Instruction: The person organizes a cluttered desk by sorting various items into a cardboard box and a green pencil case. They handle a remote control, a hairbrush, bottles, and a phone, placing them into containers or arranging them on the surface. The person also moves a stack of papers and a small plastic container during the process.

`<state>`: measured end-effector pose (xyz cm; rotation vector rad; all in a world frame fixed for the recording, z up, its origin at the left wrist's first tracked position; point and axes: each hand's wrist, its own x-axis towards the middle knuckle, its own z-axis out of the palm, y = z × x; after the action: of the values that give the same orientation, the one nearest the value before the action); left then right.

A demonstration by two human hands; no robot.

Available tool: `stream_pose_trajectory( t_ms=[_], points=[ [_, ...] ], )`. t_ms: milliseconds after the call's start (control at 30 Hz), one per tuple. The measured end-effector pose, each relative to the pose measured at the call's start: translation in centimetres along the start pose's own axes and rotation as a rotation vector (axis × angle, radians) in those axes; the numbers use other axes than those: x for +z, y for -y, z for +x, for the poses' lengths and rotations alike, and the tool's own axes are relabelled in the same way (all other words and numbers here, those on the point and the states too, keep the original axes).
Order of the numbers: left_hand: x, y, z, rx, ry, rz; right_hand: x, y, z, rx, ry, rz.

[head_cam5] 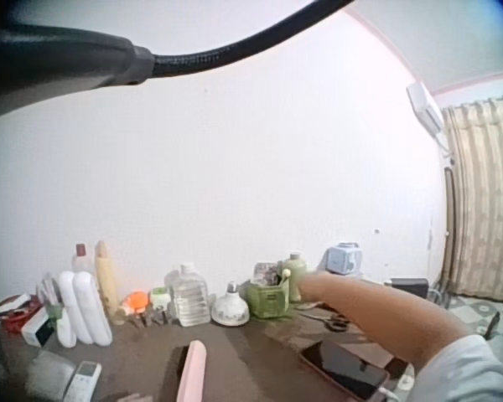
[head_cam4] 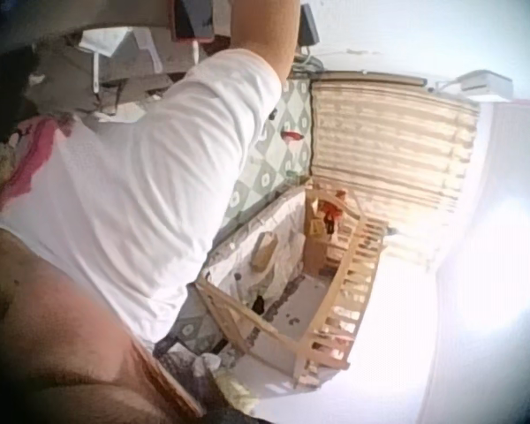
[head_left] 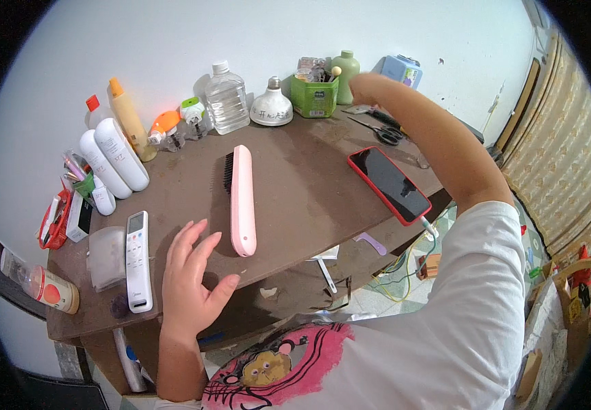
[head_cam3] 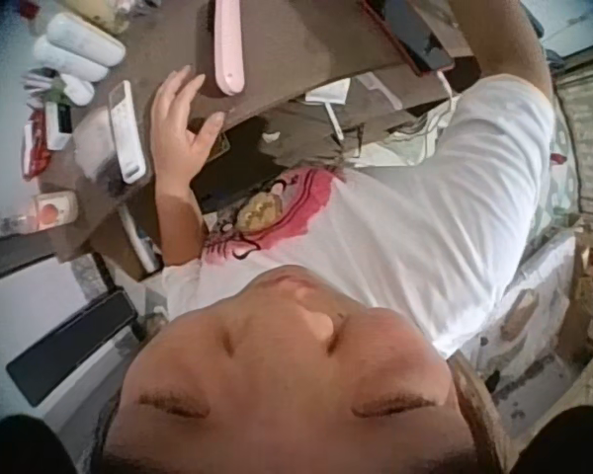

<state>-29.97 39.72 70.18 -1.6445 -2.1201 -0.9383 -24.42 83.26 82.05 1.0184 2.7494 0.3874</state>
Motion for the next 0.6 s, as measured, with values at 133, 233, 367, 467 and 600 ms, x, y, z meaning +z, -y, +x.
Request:
stream_pose_trajectory(
  t_ms=[133, 233, 367, 467, 600],
  points=[
    [0.6, 0.0, 0.7, 0.062, -0.022, -0.005, 5.7, -2.1, 0.3, -0.024, 0.051, -0.216],
    [0.4, -0.2, 0.8, 0.059, -0.008, -0.010, 7.5, -1.4, -0.5, 0.105, -0.151, -0.043],
    [0.3, -0.1, 0.6, 0.068, -0.013, -0.012, 8.5, -1.1, -0.2, 0.125, -0.234, -0.026],
    [0.2, 0.0, 0.3, 0.073, -0.012, -0.016, 8.2, -1.2, -1.0, 0.121, -0.227, 0.034],
    [0.1, 0.0, 0.3, 0.064, 0.004, -0.021, 7.1, -0.7, -1.2, 0.062, -0.086, -0.007]
  ],
)
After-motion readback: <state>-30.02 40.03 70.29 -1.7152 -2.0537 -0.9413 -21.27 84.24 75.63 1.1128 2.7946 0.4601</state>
